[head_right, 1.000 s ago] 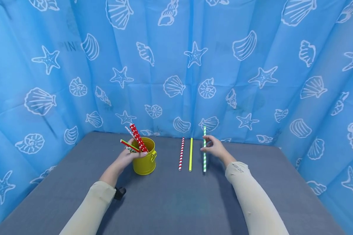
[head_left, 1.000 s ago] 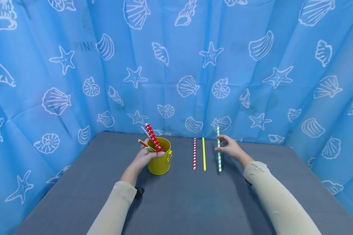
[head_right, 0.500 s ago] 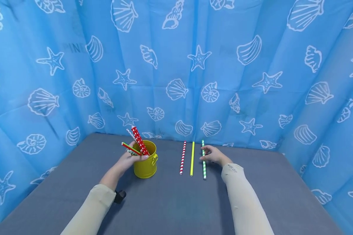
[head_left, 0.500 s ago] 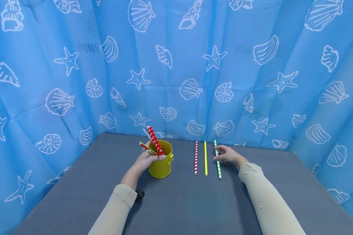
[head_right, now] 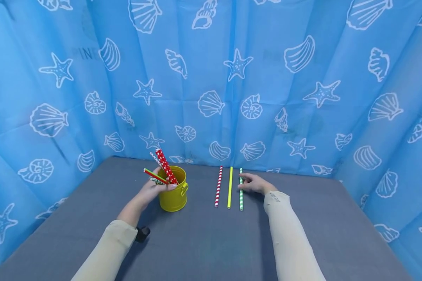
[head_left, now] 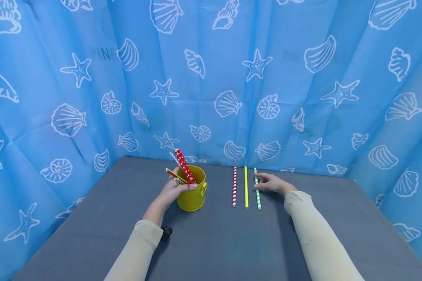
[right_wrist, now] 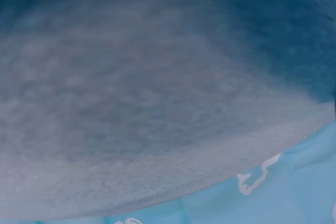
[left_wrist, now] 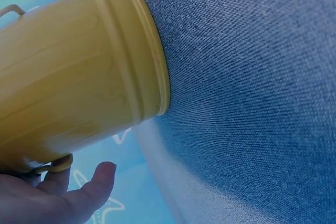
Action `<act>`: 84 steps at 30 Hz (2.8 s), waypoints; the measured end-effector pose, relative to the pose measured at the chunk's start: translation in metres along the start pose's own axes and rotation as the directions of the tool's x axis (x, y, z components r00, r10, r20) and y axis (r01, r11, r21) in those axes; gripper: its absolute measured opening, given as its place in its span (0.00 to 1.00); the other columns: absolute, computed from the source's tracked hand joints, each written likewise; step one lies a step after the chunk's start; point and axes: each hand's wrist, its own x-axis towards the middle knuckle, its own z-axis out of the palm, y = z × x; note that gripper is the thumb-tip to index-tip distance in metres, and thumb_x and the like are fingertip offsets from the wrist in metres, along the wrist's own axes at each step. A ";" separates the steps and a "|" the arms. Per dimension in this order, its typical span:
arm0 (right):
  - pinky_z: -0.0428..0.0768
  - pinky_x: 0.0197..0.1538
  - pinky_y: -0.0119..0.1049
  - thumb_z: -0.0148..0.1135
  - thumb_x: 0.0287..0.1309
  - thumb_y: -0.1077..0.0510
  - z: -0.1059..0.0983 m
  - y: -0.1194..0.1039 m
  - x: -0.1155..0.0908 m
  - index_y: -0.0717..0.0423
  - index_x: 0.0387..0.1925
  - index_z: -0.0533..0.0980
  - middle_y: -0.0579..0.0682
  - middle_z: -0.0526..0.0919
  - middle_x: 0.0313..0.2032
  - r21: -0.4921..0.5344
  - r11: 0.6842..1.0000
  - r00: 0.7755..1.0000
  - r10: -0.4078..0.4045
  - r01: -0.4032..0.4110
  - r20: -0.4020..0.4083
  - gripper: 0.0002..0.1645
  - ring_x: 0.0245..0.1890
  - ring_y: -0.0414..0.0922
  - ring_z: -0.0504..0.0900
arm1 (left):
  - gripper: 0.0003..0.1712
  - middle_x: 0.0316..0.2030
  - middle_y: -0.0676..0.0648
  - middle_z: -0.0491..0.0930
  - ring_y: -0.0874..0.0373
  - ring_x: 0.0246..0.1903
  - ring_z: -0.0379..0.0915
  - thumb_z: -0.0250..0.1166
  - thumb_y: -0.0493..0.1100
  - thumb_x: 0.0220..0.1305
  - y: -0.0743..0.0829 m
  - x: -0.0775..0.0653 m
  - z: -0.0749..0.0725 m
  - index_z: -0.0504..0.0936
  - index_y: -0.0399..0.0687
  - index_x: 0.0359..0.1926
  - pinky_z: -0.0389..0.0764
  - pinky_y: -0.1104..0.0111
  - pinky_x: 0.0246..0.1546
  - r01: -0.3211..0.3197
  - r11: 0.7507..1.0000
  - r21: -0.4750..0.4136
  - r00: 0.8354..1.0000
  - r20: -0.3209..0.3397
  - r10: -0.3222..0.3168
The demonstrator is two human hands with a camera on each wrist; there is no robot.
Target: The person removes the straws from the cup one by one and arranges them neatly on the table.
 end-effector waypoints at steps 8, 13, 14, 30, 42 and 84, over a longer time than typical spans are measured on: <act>0.69 0.32 0.36 0.67 0.59 0.57 -0.001 -0.006 -0.013 0.71 0.72 0.51 0.52 0.72 0.32 -0.062 0.998 0.995 -0.022 0.029 0.102 0.49 0.28 0.44 0.68 | 0.47 0.64 0.36 0.62 0.39 0.63 0.57 0.70 0.46 0.56 -0.006 0.002 0.001 0.54 0.45 0.71 0.57 0.40 0.63 -0.077 0.997 0.007 0.997 -0.013 0.077; 0.68 0.32 0.36 0.69 0.58 0.57 0.003 -0.012 -0.019 0.67 0.73 0.49 0.51 0.71 0.30 -0.122 0.992 0.991 0.013 0.004 0.133 0.52 0.27 0.44 0.67 | 0.46 0.65 0.37 0.60 0.41 0.65 0.55 0.69 0.43 0.58 -0.006 0.004 -0.001 0.53 0.47 0.72 0.55 0.42 0.65 -0.042 0.999 -0.008 0.999 -0.001 0.042; 0.68 0.32 0.35 0.69 0.58 0.57 0.004 -0.012 -0.019 0.68 0.73 0.49 0.51 0.70 0.30 -0.122 0.992 0.991 0.003 0.013 0.131 0.52 0.28 0.44 0.67 | 0.46 0.66 0.38 0.60 0.41 0.65 0.55 0.69 0.43 0.58 -0.005 0.004 -0.002 0.52 0.47 0.72 0.55 0.42 0.65 -0.039 0.999 -0.010 0.999 0.000 0.039; 0.66 0.33 0.35 0.70 0.56 0.59 0.019 -0.012 -0.024 0.69 0.72 0.53 0.51 0.68 0.30 -0.119 0.993 0.999 0.002 0.002 0.032 0.50 0.29 0.44 0.65 | 0.47 0.66 0.37 0.60 0.41 0.65 0.54 0.68 0.42 0.59 -0.004 0.004 -0.003 0.50 0.46 0.73 0.54 0.44 0.66 -0.037 0.999 -0.023 0.999 0.023 0.038; 0.66 0.33 0.35 0.69 0.56 0.58 0.017 -0.011 -0.029 0.68 0.72 0.53 0.51 0.67 0.30 -0.107 0.994 0.999 0.036 -0.032 0.027 0.50 0.30 0.45 0.65 | 0.45 0.66 0.37 0.60 0.41 0.65 0.52 0.67 0.43 0.60 -0.002 0.003 0.001 0.52 0.47 0.72 0.51 0.42 0.66 -0.035 0.999 -0.017 0.999 0.033 0.036; 0.75 0.44 0.40 0.60 0.65 0.57 0.052 -0.116 -0.008 0.64 0.60 0.73 0.54 0.76 0.41 0.149 0.950 0.950 -0.246 0.276 -0.194 0.25 0.43 0.53 0.73 | 0.50 0.67 0.35 0.55 0.39 0.65 0.53 0.68 0.45 0.58 -0.004 0.000 0.005 0.47 0.47 0.74 0.53 0.42 0.66 -0.018 1.000 0.022 1.000 -0.011 0.019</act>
